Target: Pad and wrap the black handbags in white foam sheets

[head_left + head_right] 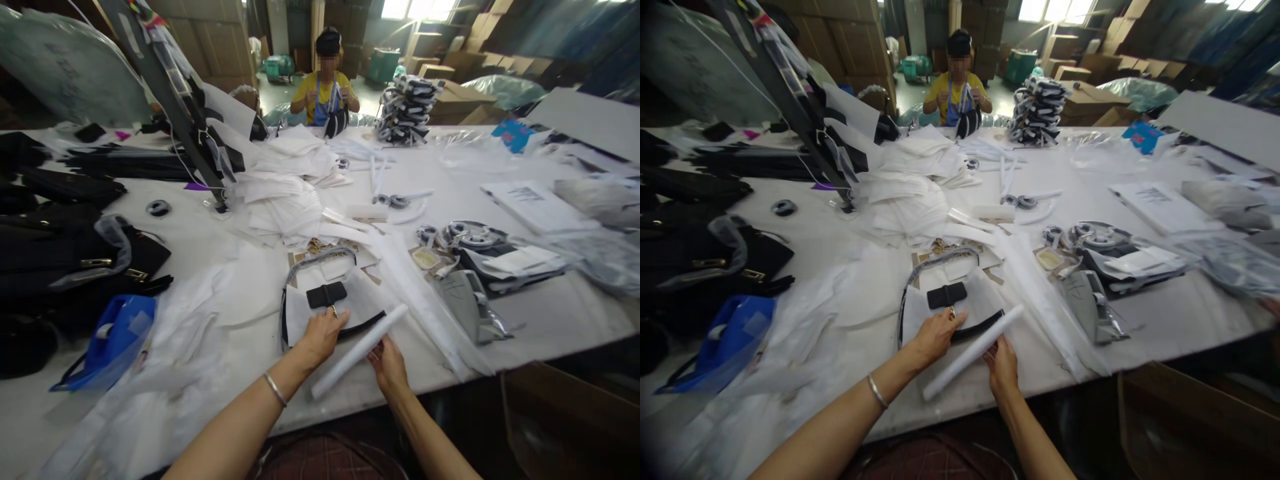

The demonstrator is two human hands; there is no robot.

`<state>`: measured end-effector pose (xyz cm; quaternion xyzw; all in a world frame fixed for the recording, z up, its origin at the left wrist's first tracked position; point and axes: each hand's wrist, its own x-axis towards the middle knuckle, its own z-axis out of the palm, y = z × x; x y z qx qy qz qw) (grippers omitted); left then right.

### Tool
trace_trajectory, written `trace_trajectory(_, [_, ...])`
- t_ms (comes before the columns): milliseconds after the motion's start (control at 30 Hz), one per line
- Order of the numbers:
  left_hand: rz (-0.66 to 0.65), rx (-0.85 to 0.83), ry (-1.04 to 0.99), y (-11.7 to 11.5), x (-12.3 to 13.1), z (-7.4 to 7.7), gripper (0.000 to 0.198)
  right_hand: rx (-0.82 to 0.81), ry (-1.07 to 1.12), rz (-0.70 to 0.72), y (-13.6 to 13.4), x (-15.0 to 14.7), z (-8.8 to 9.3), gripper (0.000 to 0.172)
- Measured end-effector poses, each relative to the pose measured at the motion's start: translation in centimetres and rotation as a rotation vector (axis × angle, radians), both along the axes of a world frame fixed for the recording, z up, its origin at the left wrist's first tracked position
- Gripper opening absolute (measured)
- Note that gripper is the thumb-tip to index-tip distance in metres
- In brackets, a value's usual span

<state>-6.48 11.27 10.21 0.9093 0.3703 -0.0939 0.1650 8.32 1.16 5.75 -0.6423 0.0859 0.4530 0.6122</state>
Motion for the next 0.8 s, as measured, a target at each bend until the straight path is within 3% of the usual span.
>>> trace_trajectory(133, [0.005, -0.003, -0.014, -0.1, 0.0, -0.1, 0.065, 0.032, -0.05, 0.104, 0.0, -1.2, -0.1, 0.058])
trace_trajectory(233, [0.008, -0.018, -0.019, -0.1, -0.1, -0.1, 0.065, 0.044, -0.142, 0.158, -0.4, -1.8, -0.2, 0.062])
trace_trajectory(500, [0.016, 0.009, -0.031, -0.1, -0.1, -0.5, 0.066, 0.016, -0.226, 0.313, -1.6, -3.4, -1.4, 0.052])
trace_trajectory(667, [-0.007, 0.004, -0.013, 0.1, -0.1, -0.6, 0.066, -0.081, -0.119, 0.151, -2.1, -3.7, -2.1, 0.043])
trace_trajectory(800, [-0.034, -0.02, 0.013, 0.5, 0.0, -0.4, 0.066, 0.0, 0.046, 0.111, -0.8, -3.9, -1.7, 0.045])
